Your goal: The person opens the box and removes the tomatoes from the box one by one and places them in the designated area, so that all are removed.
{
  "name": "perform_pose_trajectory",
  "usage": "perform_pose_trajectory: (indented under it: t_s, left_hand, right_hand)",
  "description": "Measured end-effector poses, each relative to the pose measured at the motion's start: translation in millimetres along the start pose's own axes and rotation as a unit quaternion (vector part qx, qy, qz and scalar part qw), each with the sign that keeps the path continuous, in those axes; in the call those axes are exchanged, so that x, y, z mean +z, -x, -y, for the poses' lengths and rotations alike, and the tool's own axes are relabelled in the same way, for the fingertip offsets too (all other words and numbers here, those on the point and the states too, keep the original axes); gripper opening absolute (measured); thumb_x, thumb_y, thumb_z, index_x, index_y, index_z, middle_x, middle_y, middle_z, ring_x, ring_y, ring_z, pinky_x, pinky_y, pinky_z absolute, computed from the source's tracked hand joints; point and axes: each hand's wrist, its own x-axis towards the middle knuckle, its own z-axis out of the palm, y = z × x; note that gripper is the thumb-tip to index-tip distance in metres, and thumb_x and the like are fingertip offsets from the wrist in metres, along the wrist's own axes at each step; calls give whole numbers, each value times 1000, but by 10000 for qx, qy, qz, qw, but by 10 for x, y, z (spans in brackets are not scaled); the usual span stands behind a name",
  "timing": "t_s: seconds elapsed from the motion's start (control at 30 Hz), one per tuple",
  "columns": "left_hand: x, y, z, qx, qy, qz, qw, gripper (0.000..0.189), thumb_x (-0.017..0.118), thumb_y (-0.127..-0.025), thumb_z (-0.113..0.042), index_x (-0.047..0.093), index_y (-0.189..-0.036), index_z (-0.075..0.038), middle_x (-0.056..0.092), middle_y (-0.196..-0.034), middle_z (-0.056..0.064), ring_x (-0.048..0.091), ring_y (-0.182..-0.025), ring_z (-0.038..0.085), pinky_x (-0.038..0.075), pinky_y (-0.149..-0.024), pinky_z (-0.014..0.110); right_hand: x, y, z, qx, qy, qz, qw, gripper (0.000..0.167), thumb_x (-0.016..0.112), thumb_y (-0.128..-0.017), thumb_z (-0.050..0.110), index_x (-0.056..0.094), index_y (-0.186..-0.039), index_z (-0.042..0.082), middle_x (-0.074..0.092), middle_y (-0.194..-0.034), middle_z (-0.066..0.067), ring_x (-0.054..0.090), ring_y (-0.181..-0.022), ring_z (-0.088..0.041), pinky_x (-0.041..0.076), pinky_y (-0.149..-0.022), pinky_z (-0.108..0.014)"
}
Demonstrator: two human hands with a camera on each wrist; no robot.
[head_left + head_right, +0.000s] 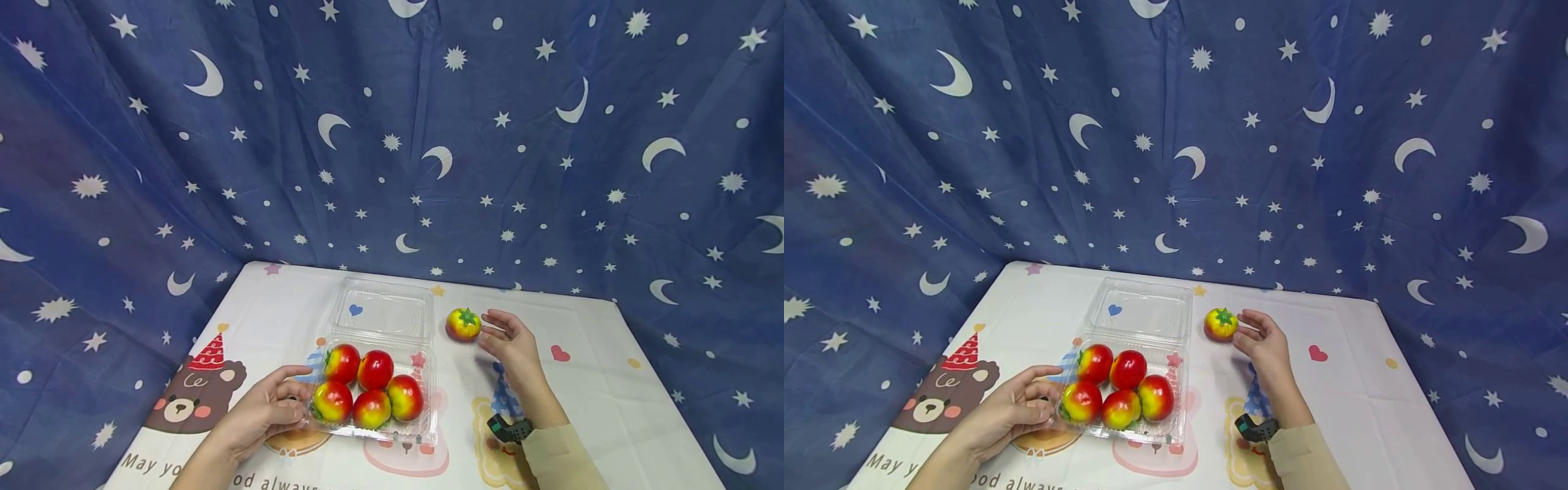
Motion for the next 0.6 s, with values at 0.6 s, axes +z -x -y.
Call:
perform_pose_trajectory:
  t_s: [0.6]
  left_hand:
    - [9, 6, -7, -26, -18, -56, 10000, 84, 69, -91, 8, 25, -163, 2, 65, -111, 6, 74, -87, 16, 67, -90, 42]
  right_hand:
    - [187, 239, 69, -322, -174, 529, 9979, 63, 66, -95, -13, 47, -154, -1, 55, -152, -24, 69, -126, -25, 63, -91, -21]
